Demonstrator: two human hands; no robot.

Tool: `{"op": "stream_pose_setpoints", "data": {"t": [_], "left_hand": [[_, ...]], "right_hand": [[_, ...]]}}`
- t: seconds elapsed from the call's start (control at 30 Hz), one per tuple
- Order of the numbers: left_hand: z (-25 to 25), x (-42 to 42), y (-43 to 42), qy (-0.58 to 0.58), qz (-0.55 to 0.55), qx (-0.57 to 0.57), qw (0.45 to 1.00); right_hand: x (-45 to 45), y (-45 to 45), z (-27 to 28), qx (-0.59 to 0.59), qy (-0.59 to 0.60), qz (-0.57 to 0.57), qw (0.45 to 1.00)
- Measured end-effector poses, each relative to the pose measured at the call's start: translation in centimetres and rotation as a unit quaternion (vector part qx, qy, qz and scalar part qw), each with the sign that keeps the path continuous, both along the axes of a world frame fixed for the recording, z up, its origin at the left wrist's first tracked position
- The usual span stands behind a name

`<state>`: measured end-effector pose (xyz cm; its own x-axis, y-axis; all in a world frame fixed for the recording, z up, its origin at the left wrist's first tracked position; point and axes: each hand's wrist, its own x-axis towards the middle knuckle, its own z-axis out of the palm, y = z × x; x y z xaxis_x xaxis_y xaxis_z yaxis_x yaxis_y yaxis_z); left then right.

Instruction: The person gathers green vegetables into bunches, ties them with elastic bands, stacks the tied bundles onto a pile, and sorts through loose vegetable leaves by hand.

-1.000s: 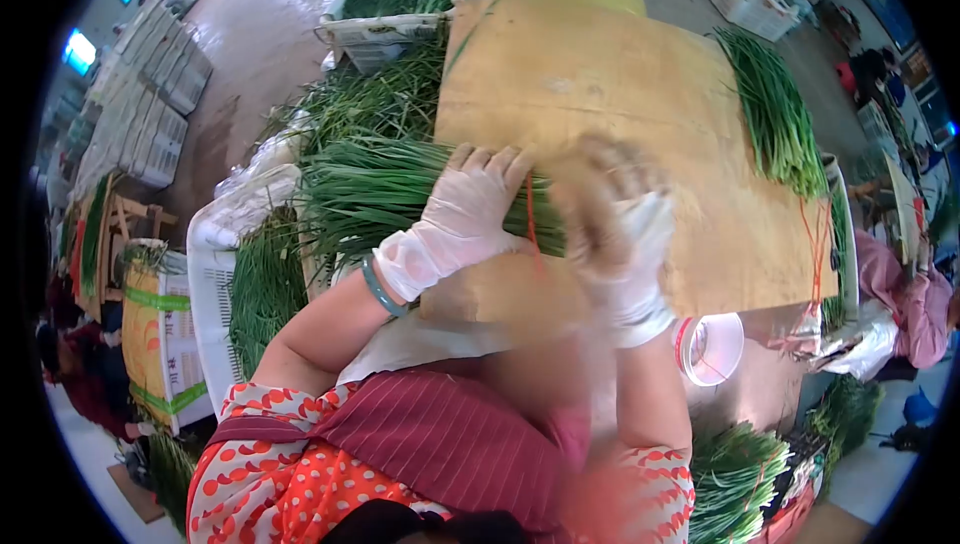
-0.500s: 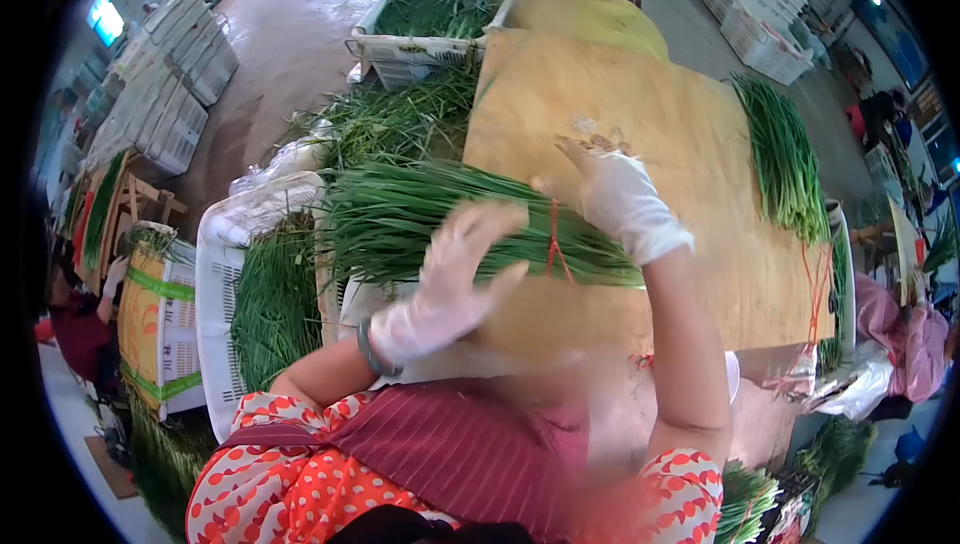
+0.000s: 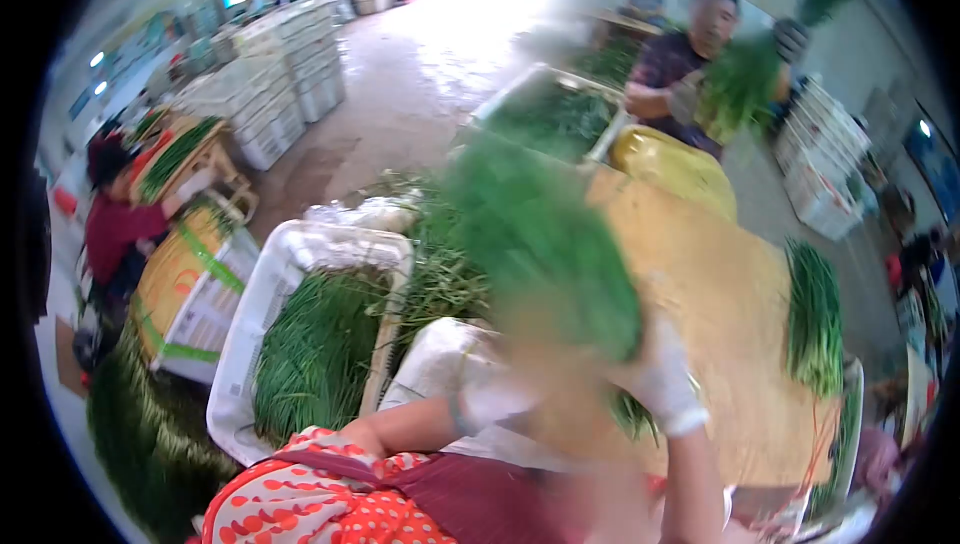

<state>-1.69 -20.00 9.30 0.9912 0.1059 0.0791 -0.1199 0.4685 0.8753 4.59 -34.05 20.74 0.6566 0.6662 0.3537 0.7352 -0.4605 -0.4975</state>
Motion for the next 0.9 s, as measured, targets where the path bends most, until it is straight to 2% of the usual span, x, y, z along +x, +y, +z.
{"op": "stream_pose_setpoints", "data": {"t": [0.03,0.07,0.13,0.17,0.2,0.3,0.33,0.4,0.43,0.47,0.5,0.53,0.57,0.6,0.67,0.7,0.73,0.77,0.8,0.83,0.9], "left_hand": [[4.9,-0.6,0.4,-0.045,0.012,-0.005,0.999],[9.8,-1.2,0.8,-0.091,0.023,-0.011,0.996],[14.8,-1.5,0.2,-0.110,0.024,-0.079,0.991],[14.1,1.1,-1.1,-0.140,0.084,0.028,0.986],[15.8,1.0,-1.0,-0.129,0.021,0.046,0.990],[15.9,2.6,-2.4,-0.233,0.116,0.160,0.952],[16.0,2.5,-2.4,-0.254,0.151,0.203,0.933],[14.9,2.9,-2.2,-0.273,0.169,0.219,0.921],[14.8,2.9,-2.1,-0.290,0.186,0.232,0.909],[14.9,3.0,-2.3,-0.290,0.185,0.232,0.910],[15.5,2.8,-2.4,-0.249,0.073,0.173,0.950],[16.0,2.6,-2.6,-0.203,-0.038,0.111,0.972],[15.9,3.5,-3.3,-0.199,-0.065,0.047,0.977],[16.3,3.1,-3.5,-0.199,-0.063,0.048,0.977],[16.8,2.0,-4.0,-0.257,0.020,0.160,0.953],[16.1,2.3,-4.6,-0.318,0.040,0.099,0.942],[15.4,2.9,-4.6,-0.312,0.037,0.097,0.944],[14.8,3.8,-4.4,-0.253,0.003,0.089,0.963],[15.1,4.6,-3.9,-0.202,-0.031,0.085,0.975],[15.0,4.7,-3.6,-0.199,-0.029,0.139,0.970],[15.0,4.6,-4.2,-0.214,-0.016,0.088,0.973]], "right_hand": [[-0.5,-0.4,-0.2,0.124,0.094,-0.005,0.988],[-0.8,-0.6,-0.3,0.238,0.193,-0.007,0.952],[-0.4,-1.6,0.8,0.272,0.161,-0.071,0.946],[-0.8,-2.1,2.3,0.286,0.156,-0.095,0.941],[-0.8,-2.7,3.1,0.300,0.149,-0.124,0.934],[2.9,-7.7,0.2,0.313,0.121,-0.067,0.940],[3.0,-8.5,-0.2,0.367,0.124,-0.034,0.921],[3.8,-10.1,-2.8,0.421,0.125,-0.003,0.898],[4.1,-9.5,-4.9,0.471,0.161,-0.013,0.867],[4.4,-10.0,-6.0,0.494,0.180,-0.019,0.850],[4.1,-9.6,-6.2,0.518,0.198,-0.025,0.832],[2.2,-7.7,-3.5,0.499,0.193,-0.038,0.844],[0.4,-5.7,-0.8,0.482,0.188,-0.050,0.855],[-0.4,-5.0,0.2,0.473,0.194,-0.061,0.857],[-1.3,-4.9,0.8,0.468,0.215,-0.066,0.855],[-1.4,-4.6,0.4,0.473,0.221,-0.067,0.850],[-0.2,-4.8,-1.3,0.482,0.212,-0.079,0.847],[1.0,-5.0,-3.1,0.490,0.202,-0.092,0.843],[0.5,-4.1,-1.9,0.492,0.195,-0.098,0.843],[0.7,-3.8,-1.6,0.490,0.175,-0.092,0.849],[1.2,-4.1,-0.8,0.481,0.154,-0.086,0.859]]}}
